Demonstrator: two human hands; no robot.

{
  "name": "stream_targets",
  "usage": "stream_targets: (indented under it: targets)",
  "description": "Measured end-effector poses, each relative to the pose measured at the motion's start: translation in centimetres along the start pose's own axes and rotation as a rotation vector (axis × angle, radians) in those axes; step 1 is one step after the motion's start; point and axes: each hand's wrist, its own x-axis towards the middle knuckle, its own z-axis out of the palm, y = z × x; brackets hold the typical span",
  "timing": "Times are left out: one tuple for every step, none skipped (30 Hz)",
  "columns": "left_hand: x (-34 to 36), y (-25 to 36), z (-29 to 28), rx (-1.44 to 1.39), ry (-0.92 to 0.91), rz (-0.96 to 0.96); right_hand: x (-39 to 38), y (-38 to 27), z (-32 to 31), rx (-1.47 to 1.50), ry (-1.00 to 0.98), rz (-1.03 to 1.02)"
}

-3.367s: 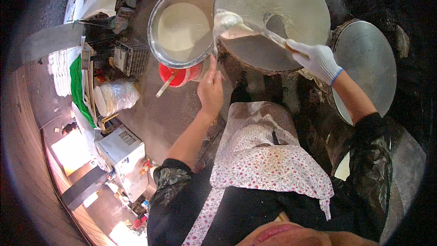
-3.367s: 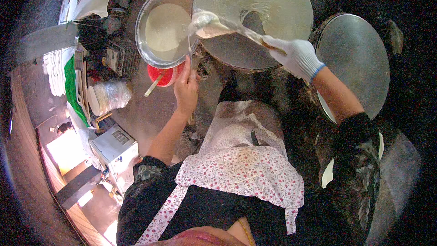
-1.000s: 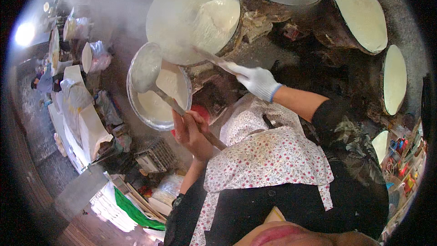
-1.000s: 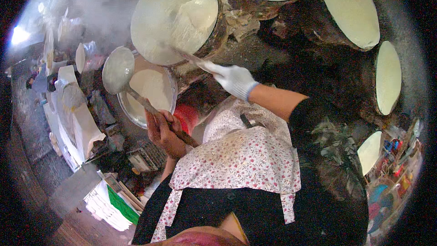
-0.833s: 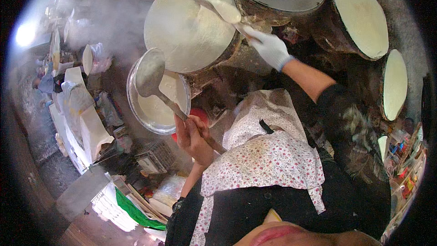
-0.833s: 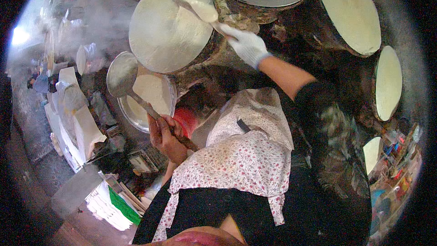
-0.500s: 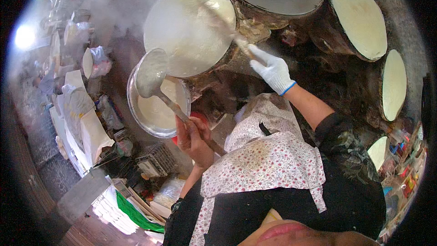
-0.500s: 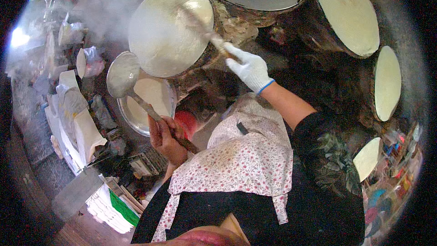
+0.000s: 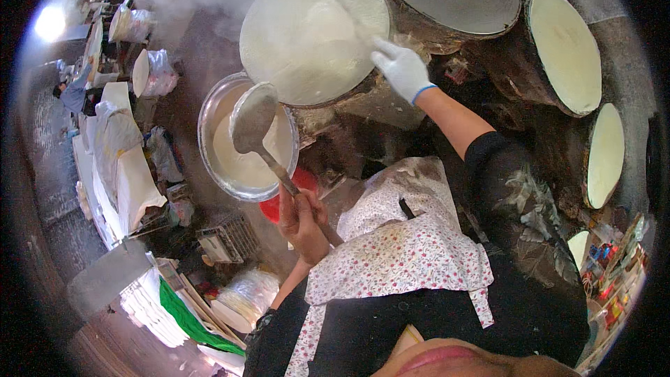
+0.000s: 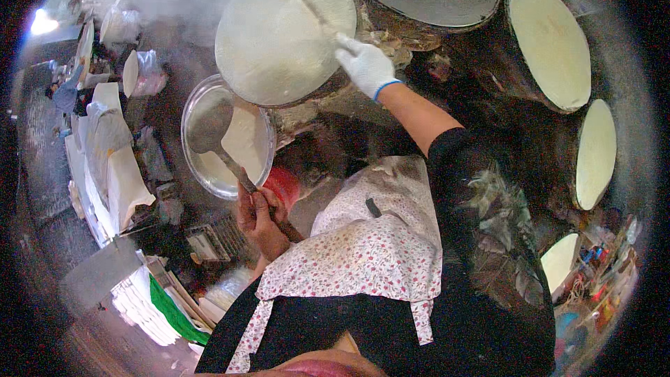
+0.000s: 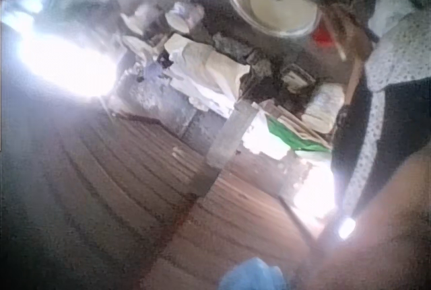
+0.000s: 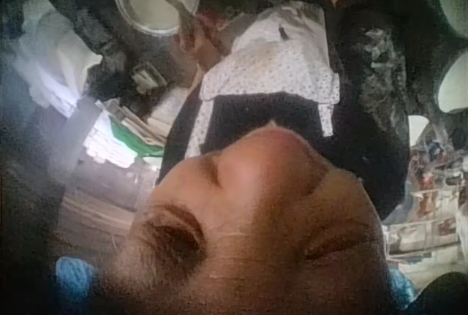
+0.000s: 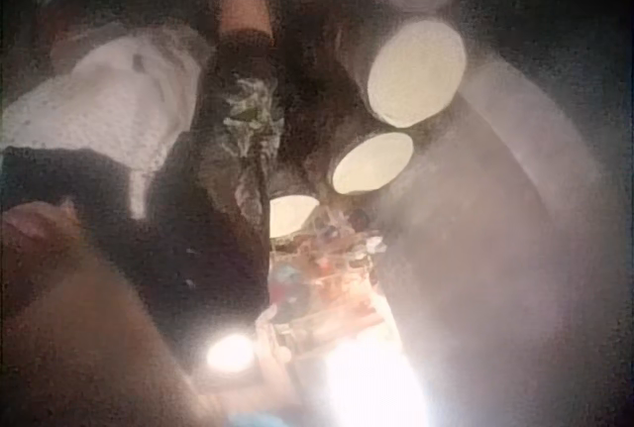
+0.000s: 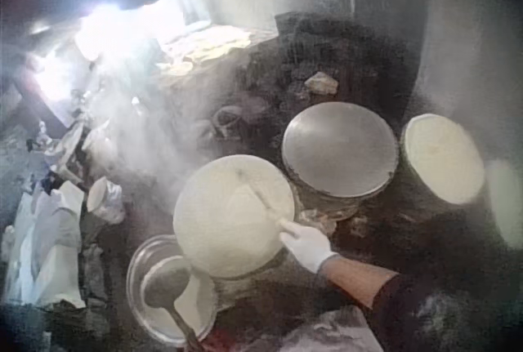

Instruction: The person ladles batter onto multiple hot griddles, spreads it into thin circles, flips the crepes, and stacks them on a tray. The process is repeated continuously across several griddles.

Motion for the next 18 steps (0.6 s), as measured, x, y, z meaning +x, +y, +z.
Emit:
stream_targets:
  targets:
    - [-0.2, -0.1, -0.2, 0.004, 0.003, -0.008, 0.4, -0.3, -0.2, -0.058, -0.125, -0.063]
    - [-0.4, -0.3, -0.4, -0.017, 0.006, -0.004, 0.1, -0.4, -0.8, -0.065, -0.184, -0.094]
    - [-0.7, -0.5, -0.7, -0.007, 0.014, -0.034, 0.1, -0.7, -0.7, -0.153, -0.226, 0.047]
    - [-0.9, -0.8, -0.8, -0.028, 0.022, -0.036, -0.9, -0.4, -1.3, -0.215, -0.274, 0.149]
    - [-1.2, -1.1, -1.0, -0.049, 0.036, -0.036, -1.7, -0.4, -1.3, -0.271, -0.300, 0.223]
    - [-1.6, -1.3, -1.1, -0.055, 0.041, -0.050, -3.0, 0.0, -1.3, -0.121, -0.094, 0.104]
    - [-1.9, -1.4, -1.2, -0.057, 0.047, -0.064, -4.3, 0.4, -1.6, 0.014, 0.035, 0.271]
    - [-2.2, -1.3, -1.3, -0.089, 0.036, -0.088, -5.4, 0.8, -0.9, 0.068, 0.029, 0.208]
    - [-2.2, -1.1, -1.4, -0.041, 0.044, -0.094, -6.3, 1.2, -0.8, 0.113, 0.101, 0.251]
    - [-2.1, -0.7, -1.5, -0.020, 0.034, -0.109, -6.6, 1.5, 0.1, 0.188, 0.064, 0.116]
    - [-1.6, -0.1, -1.6, -0.013, 0.020, -0.135, -7.0, 1.8, 0.4, 0.107, -0.112, 0.217]
    - [-0.8, 0.6, -1.6, -0.019, -0.007, -0.160, -6.5, 1.9, 1.1, 0.151, -0.065, 0.159]
    - [0.5, 1.4, -1.6, -0.046, -0.038, -0.188, -6.0, 1.9, 1.5, 0.194, -0.174, 0.103]
    - [2.2, 1.9, -1.2, -0.099, -0.079, -0.193, -5.3, 1.9, 1.8, 0.164, -0.052, 0.105]
    - [4.1, 2.3, -0.7, -0.117, -0.097, -0.204, -4.4, 1.7, 1.8, 0.131, -0.006, 0.129]
    - [6.3, 2.4, 0.0, -0.175, -0.174, -0.170, -3.8, 1.6, 1.6, 0.279, 0.130, 0.053]
    - [8.9, 2.4, 0.7, -0.211, -0.213, -0.184, -3.1, 1.4, 1.1, 0.178, 0.087, 0.129]
    - [11.4, 2.4, 1.6, -0.288, -0.312, -0.147, -2.9, 1.2, 0.5, 0.025, -0.077, 0.130]
